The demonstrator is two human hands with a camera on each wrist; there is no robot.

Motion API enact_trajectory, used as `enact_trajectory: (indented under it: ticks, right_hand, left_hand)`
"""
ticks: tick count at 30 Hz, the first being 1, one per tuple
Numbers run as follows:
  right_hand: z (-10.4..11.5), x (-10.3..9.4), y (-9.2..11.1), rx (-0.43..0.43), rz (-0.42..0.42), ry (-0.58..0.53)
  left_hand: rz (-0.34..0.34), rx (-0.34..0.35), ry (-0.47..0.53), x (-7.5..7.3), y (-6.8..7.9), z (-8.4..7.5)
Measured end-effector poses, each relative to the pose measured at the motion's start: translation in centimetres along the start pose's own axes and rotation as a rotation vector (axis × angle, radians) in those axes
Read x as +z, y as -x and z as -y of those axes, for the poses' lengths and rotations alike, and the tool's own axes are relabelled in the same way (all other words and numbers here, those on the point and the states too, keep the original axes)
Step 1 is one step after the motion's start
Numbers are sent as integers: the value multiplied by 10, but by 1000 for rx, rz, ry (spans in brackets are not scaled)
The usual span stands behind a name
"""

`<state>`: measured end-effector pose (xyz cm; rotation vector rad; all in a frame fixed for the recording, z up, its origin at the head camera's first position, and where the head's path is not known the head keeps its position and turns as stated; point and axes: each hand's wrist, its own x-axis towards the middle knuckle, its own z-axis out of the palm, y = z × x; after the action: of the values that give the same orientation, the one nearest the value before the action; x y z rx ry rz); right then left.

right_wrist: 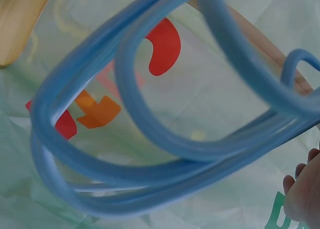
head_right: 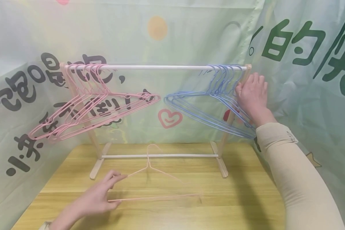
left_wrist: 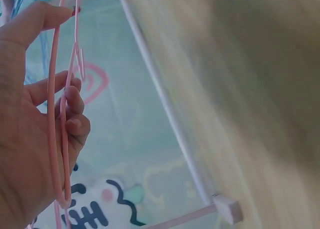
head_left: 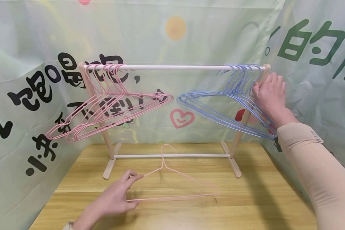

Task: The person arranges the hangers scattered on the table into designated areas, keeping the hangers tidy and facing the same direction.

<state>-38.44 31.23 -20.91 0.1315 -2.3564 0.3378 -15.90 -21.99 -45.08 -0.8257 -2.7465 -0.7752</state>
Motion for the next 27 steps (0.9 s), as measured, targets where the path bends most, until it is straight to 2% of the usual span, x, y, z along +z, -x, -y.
enact_trajectory:
  ticks: [7,13,20,27]
  right_hand:
    - [-1,0,0,-7,-11,1]
    - [0,0,0,-1,-2,1]
    - [0,0,1,-1,2,1]
    - [-1,0,0,-3,7,0]
  left_hand:
    - [-141,92,-106,-16,-8,-1]
    - [-244,156,-194,-37,-20,-4]
    - [-348,230,-273,-71,-36,-10]
    - [-493,311,-356,-113,-50,-17]
